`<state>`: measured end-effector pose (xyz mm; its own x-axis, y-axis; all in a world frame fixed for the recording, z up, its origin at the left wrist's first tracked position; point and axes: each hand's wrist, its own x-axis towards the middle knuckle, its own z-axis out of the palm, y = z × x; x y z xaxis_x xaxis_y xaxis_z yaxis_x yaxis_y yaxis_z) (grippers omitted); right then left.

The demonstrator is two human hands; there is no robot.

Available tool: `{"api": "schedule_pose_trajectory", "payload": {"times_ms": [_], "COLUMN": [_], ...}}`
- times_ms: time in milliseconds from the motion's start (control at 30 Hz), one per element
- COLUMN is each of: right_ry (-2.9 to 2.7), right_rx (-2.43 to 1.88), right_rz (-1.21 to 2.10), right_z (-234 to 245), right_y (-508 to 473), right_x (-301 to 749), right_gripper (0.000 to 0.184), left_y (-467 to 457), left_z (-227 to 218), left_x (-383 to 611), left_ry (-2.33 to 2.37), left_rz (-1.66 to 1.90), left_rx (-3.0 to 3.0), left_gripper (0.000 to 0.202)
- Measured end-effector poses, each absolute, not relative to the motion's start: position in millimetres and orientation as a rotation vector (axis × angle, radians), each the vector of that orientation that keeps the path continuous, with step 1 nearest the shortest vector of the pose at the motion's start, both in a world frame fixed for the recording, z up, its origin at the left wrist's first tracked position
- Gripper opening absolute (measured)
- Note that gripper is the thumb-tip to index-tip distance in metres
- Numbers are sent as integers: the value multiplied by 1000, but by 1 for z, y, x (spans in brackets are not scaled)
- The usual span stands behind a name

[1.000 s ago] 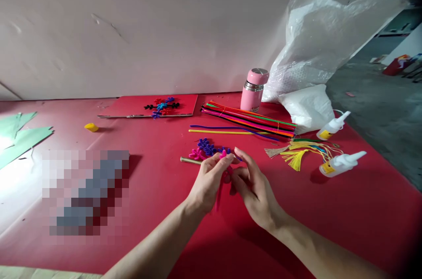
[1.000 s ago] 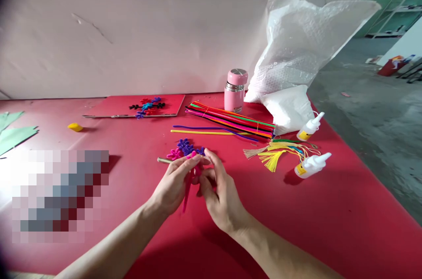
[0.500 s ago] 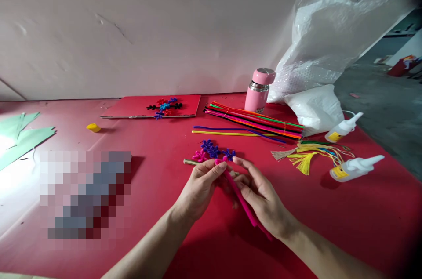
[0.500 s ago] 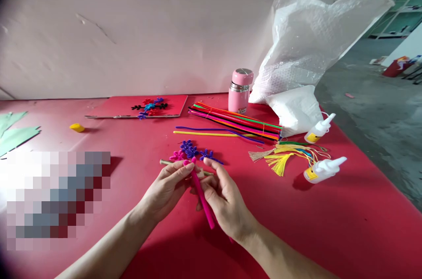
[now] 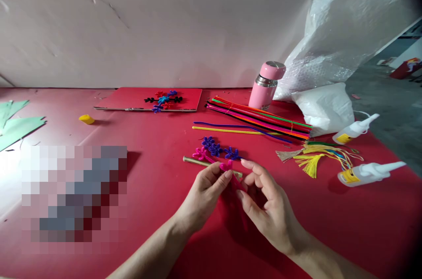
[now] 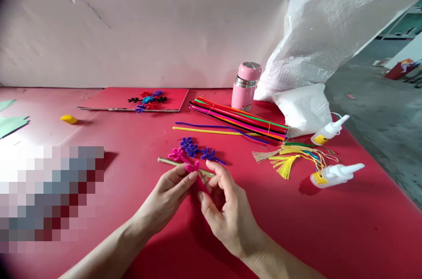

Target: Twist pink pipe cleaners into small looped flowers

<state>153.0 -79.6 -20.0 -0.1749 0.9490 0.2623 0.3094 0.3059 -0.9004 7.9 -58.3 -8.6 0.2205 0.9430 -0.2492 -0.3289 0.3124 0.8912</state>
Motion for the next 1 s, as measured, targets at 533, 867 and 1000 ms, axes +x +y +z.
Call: {"api": "schedule_pose_trajectory", "payload": {"times_ms": [533,867,1000], "right_ry": [-1688,-1852,-1834], "right_rx": [-1208,-1158,-1102], "right_rz": [854,818,884], "right_z": [-14,-20,-18], "right_y": [-81,-81,-81], "right_x": [156,153,152], "right_gripper": [48,57,59], "left_y": [-58,-57,-57], "left_z": [-3,-4,-6], "left_x": [4,3,6], "left_ry": [796,825,832], "left_rz": [919,945,958], "left_rx": [761,670,666], "left_gripper": [9,11,15]}}
